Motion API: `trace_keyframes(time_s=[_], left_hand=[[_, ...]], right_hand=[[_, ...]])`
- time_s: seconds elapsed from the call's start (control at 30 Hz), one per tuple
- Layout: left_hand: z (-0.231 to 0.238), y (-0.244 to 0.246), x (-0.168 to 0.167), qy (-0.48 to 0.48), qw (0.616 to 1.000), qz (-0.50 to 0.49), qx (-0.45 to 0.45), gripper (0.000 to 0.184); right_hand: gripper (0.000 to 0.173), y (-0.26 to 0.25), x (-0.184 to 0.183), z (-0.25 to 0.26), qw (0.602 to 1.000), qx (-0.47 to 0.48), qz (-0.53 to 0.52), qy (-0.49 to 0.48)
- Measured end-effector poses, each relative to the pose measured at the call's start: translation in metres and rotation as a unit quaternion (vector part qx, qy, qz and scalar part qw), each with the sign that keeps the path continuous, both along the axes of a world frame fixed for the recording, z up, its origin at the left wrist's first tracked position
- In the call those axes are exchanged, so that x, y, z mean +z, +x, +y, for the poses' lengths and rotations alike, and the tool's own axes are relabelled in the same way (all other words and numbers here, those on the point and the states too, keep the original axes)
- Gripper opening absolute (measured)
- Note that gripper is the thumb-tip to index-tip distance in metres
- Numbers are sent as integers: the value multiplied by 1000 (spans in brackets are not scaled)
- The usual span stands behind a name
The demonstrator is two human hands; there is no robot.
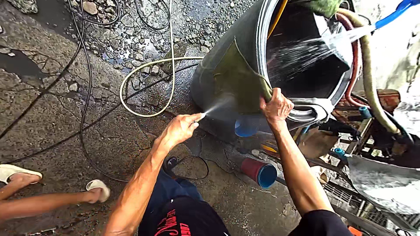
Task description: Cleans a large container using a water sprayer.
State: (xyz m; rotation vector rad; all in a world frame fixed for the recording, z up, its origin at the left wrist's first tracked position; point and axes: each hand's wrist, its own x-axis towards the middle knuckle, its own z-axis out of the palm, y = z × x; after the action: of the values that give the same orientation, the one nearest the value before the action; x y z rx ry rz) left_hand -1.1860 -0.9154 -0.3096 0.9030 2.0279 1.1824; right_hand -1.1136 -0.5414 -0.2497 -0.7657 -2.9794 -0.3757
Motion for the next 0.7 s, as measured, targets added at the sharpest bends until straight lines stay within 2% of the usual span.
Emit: trace_keyframes(time_s=[0.1,0.17,0.27,0.37,0.43,0.5,0.57,0.7], left_hand=[[9,14,15,15,1000,6,18,40],[23,28,17,14,999,-20,-34,41],[39,32,12,-36,994,-35,-101,40],[49,35,17,43,998,29,-47,39],[56,42,19,71,995,40,-52,40],[61,42,15,13,994,6,-106,41],[61,41,5,-53,991,-22,-121,41],[50,38,-16,-118,992,-20,-36,41]], right_hand=[[58,1,0,1,1000,5,2,2],[57,1,1,-1,1000,8,8,0],[56,2,1,-2,1000,10,13,-2],[56,0,0,0,1000,7,12,0],[57,3,-1,0,1000,7,9,0],[58,2,-1,-1,1000,6,8,-2],[58,1,2,-2,1000,0,4,-11],[57,1,0,0,1000,2,5,3]])
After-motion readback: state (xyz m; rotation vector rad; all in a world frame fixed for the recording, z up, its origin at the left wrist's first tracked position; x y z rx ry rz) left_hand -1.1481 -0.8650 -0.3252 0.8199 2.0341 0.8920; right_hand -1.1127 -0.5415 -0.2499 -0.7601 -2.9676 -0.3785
